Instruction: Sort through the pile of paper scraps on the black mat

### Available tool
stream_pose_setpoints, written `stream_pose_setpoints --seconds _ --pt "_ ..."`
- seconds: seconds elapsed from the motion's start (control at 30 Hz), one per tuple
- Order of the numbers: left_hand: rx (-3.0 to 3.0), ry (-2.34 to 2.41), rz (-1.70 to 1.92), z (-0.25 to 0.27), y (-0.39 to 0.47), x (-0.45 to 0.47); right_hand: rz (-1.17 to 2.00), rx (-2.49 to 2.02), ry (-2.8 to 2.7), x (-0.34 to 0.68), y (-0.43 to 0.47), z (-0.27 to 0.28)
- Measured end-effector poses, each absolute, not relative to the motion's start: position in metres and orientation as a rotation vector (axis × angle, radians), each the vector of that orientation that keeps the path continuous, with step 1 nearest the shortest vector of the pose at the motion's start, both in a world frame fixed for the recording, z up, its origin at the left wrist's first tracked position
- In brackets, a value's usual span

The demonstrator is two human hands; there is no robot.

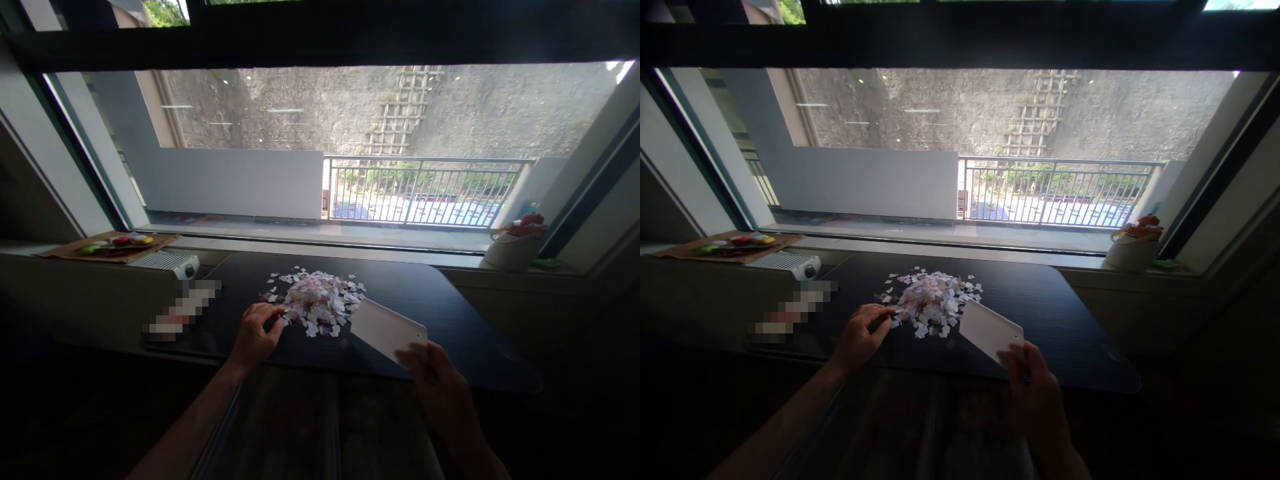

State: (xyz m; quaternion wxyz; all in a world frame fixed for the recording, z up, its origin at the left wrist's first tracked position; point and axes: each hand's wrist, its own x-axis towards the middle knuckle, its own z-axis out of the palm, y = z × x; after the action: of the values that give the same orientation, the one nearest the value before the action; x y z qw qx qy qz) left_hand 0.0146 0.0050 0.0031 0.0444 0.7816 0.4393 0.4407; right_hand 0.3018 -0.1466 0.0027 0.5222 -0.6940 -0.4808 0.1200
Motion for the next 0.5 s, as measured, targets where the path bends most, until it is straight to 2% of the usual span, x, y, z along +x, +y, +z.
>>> stream_pose_setpoints --seconds 0.13,0.37,0.5 --pt "2.382 1.340 1.354 0.003 0.005 0.015 0.259 -1.693 -1.108 0.295 -0.152 -0.003" --pt "2.364 1.350 1.366 0.002 0.006 0.015 0.485 -1.588 -1.184 0.274 -0.156 -0.010" --pt "2.363 1.343 1.368 0.002 0.005 0.015 0.387 -1.707 -1.021 0.291 -0.160 0.004"
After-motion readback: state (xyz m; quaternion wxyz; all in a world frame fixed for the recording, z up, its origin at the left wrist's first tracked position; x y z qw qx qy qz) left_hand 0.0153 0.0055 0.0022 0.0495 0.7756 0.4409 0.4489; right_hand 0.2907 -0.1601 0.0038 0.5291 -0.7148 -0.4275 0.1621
